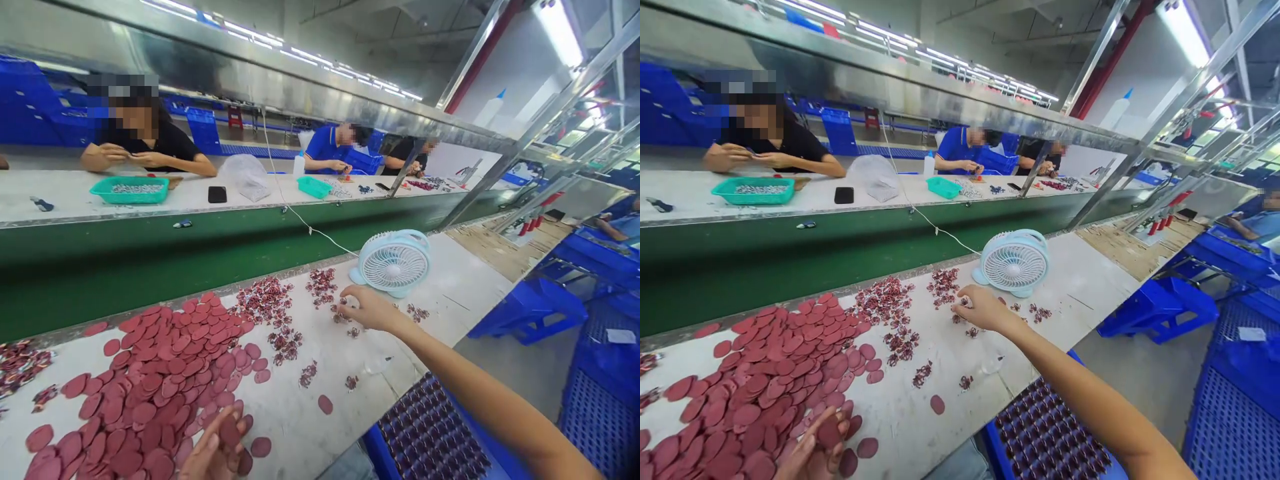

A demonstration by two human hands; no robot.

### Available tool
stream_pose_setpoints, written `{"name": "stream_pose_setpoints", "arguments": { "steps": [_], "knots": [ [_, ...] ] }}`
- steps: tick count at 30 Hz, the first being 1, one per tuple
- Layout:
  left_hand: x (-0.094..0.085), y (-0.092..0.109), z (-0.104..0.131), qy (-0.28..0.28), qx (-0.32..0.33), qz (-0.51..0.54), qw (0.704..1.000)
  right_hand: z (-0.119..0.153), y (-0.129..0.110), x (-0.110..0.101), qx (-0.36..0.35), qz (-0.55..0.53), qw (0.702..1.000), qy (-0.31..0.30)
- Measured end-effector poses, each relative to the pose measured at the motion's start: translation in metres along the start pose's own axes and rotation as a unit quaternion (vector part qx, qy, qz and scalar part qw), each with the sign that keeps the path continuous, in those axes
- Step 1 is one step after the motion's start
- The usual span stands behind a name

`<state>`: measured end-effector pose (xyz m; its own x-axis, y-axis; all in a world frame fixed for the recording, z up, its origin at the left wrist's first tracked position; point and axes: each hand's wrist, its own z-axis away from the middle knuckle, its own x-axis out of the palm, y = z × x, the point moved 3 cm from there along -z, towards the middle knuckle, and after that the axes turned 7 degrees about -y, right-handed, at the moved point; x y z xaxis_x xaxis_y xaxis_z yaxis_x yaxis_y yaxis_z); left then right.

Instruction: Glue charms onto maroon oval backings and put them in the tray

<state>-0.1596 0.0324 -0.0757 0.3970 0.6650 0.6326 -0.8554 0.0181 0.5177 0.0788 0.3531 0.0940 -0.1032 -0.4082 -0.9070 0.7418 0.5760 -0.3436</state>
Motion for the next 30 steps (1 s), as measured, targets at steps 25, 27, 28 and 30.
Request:
{"name": "stream_pose_setpoints", "arguments": {
  "steps": [25,27,28,30],
  "knots": [
    [0.068,-0.033,0.054,0.011,0.097,-0.248,0.964,0.108,-0.12,0.141,-0.3,-0.188,0.932,0.079],
    [0.064,-0.023,0.05,0.015,0.115,-0.289,0.95,0.097,-0.115,0.141,-0.281,-0.203,0.935,0.075],
    [0.062,-0.017,0.046,0.017,0.121,-0.307,0.944,0.091,-0.112,0.141,-0.254,-0.215,0.941,0.066],
    [0.058,-0.002,0.039,0.023,0.14,-0.349,0.926,0.081,-0.106,0.142,-0.188,-0.231,0.954,0.027]
  ]
}}
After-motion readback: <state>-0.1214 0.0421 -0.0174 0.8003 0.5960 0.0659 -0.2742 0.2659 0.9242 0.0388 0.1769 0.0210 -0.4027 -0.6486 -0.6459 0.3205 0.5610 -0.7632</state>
